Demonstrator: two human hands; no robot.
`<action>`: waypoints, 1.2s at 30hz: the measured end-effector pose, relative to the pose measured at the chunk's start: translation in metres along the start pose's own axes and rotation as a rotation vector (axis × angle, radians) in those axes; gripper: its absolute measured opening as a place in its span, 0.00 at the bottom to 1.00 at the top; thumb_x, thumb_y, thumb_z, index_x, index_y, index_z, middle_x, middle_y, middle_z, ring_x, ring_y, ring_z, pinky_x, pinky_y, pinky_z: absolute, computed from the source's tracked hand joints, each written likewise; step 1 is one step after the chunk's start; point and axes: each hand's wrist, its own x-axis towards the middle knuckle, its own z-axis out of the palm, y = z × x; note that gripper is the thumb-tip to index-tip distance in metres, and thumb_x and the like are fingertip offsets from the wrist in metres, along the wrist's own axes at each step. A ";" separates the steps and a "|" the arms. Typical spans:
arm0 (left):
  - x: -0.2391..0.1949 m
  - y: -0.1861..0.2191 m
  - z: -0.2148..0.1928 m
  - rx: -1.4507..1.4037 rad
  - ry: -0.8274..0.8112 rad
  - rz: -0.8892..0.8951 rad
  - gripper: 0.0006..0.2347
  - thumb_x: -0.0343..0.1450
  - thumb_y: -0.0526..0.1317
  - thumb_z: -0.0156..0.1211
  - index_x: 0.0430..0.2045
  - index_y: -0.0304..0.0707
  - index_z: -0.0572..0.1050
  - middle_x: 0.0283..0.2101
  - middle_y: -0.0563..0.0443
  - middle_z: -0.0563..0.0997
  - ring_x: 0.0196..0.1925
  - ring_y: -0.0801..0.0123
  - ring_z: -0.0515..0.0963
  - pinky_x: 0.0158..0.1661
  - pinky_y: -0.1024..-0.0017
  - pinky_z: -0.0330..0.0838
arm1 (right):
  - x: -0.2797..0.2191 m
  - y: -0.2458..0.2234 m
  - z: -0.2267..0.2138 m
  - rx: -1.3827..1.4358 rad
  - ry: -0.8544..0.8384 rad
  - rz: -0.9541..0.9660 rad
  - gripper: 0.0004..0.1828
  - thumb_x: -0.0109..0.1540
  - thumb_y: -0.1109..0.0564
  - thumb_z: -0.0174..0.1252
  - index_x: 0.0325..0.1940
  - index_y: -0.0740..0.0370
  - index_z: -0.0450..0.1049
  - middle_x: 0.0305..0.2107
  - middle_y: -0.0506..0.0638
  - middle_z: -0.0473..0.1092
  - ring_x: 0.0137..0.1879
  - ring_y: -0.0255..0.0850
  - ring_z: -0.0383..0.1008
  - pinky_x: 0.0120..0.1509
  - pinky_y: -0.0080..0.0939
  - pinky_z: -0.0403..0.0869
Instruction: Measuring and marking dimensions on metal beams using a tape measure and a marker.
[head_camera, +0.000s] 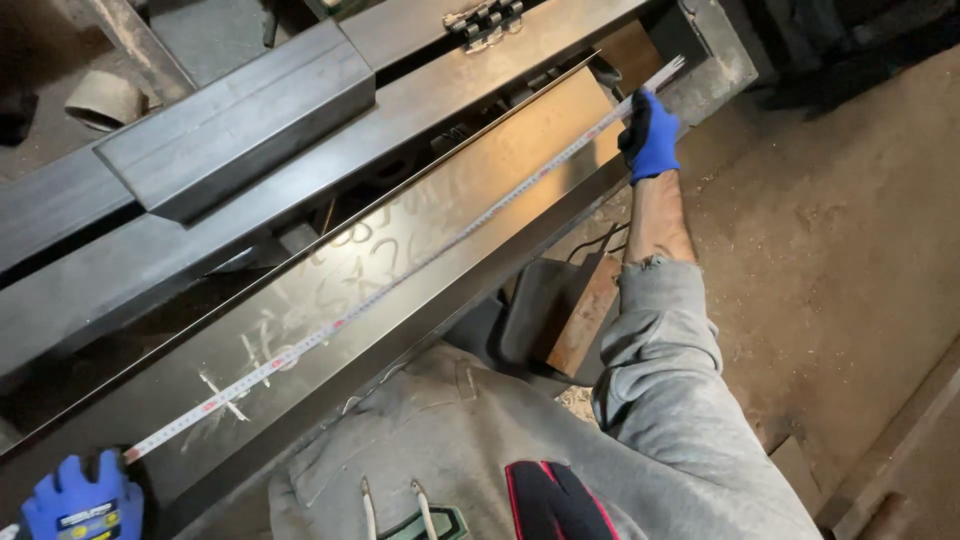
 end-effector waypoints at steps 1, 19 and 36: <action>-0.008 -0.005 0.004 0.008 -0.019 -0.033 0.22 0.65 0.46 0.64 0.56 0.49 0.76 0.60 0.44 0.72 0.64 0.51 0.70 0.63 0.54 0.66 | -0.011 0.007 0.002 -0.141 0.016 0.052 0.17 0.61 0.52 0.67 0.23 0.55 0.70 0.12 0.44 0.57 0.12 0.39 0.56 0.16 0.42 0.53; 0.023 0.025 0.014 0.029 -0.001 -0.146 0.22 0.68 0.49 0.66 0.56 0.45 0.78 0.56 0.41 0.74 0.60 0.53 0.72 0.62 0.58 0.67 | -0.083 -0.011 0.030 -1.378 -0.082 -0.538 0.16 0.58 0.48 0.67 0.44 0.60 0.82 0.36 0.58 0.79 0.42 0.53 0.80 0.47 0.50 0.75; 0.045 -0.023 0.001 -0.050 -0.003 -0.151 0.24 0.65 0.45 0.68 0.58 0.45 0.78 0.57 0.45 0.76 0.58 0.54 0.73 0.60 0.58 0.69 | -0.065 -0.002 0.077 -1.642 -0.487 -0.813 0.17 0.63 0.49 0.63 0.56 0.49 0.81 0.41 0.57 0.79 0.48 0.56 0.77 0.50 0.55 0.74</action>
